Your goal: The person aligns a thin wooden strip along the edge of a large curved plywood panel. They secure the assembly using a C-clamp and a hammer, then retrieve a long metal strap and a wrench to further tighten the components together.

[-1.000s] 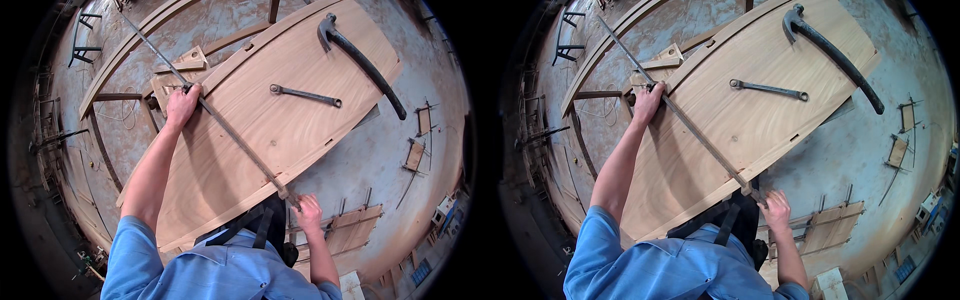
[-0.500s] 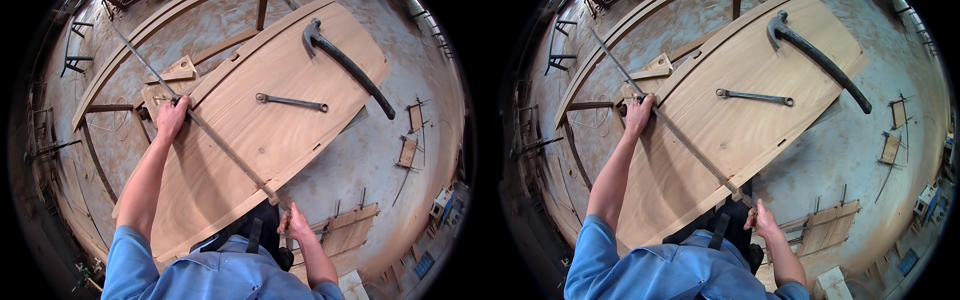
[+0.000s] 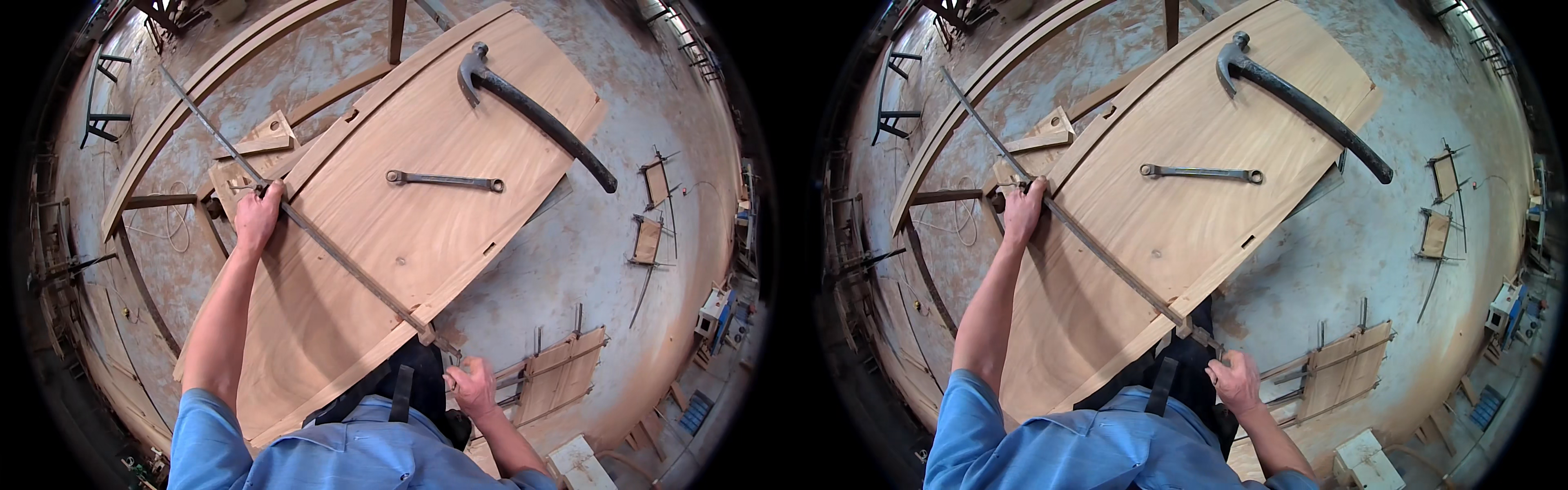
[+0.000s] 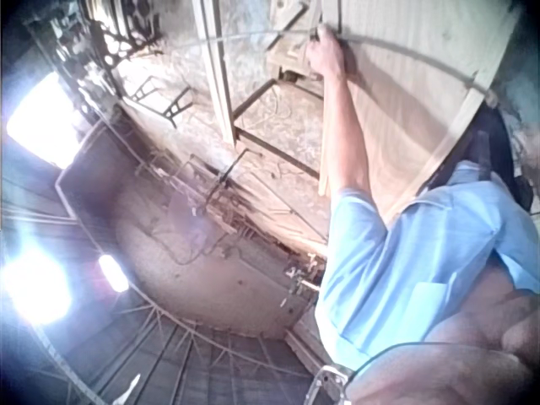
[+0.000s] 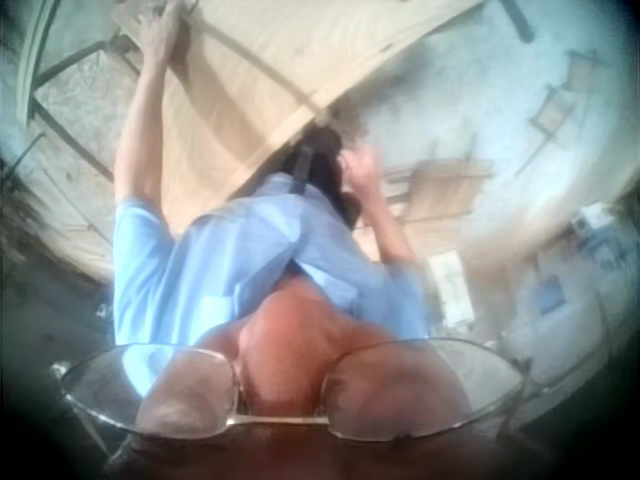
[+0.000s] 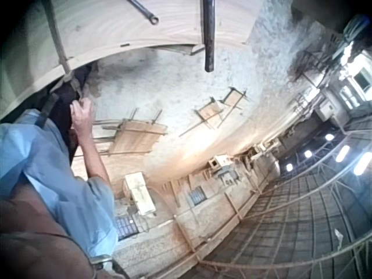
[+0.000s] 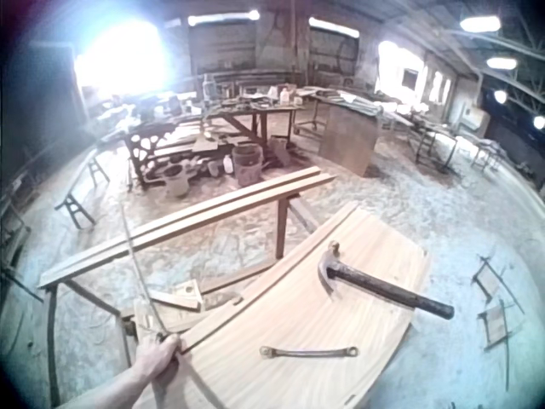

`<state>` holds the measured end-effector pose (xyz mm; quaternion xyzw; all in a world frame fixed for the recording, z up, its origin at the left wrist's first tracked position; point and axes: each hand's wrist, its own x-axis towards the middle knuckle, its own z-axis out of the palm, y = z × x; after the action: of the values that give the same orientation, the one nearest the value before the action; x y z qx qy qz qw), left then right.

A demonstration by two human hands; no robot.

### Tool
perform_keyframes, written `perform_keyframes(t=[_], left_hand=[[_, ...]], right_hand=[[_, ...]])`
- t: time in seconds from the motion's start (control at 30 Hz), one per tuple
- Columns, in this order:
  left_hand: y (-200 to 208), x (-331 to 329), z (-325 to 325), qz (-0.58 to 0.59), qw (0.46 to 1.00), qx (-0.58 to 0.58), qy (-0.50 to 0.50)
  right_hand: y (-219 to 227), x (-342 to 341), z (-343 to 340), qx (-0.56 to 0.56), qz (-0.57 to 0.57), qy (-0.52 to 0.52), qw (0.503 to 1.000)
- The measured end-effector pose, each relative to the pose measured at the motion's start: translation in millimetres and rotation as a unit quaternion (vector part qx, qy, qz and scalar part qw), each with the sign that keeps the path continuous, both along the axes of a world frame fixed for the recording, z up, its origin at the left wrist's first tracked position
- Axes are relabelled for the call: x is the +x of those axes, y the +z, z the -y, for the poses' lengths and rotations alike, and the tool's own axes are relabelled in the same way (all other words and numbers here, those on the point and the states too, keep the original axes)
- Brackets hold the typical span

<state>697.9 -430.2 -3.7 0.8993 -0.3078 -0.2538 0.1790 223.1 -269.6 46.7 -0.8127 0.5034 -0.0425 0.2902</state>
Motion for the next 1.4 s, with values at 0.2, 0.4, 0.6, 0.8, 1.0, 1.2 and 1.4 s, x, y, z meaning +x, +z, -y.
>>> perform_keyframes(t=[0.2, 0.4, 0.6, 0.8, 1.0, 1.2, 1.4], left_hand=[[1, 2, 0, -0.007, 1.000, 0.001, -0.022], [-2, 4, 2, -0.012, 1.000, 0.004, -0.014], [-1, 2, -1, -0.015, 1.000, 0.000, -0.009], [14, 7, 1, -0.063, 0.996, 0.012, -0.055], [91, -2, -19, 0.219, 0.966, 0.036, -0.136], [64, -24, 112, 0.033, 0.965, -0.130, -0.225], [14, -79, 213, -0.071, 0.955, -0.016, -0.287]], right_hand=[[-6, -3, 12, 0.015, 0.124, -0.014, 0.992], [-45, -35, 28, 0.467, 0.342, -0.332, 0.745], [-92, -21, 37, 0.609, 0.302, -0.522, 0.515], [-50, -7, 36, 0.426, 0.259, -0.524, 0.690], [-29, -5, 21, 0.045, 0.028, -0.042, 0.998], [-62, -1, 19, -0.054, 0.059, -0.042, 0.996], [-58, -5, 22, -0.028, 0.061, -0.024, 0.997]])
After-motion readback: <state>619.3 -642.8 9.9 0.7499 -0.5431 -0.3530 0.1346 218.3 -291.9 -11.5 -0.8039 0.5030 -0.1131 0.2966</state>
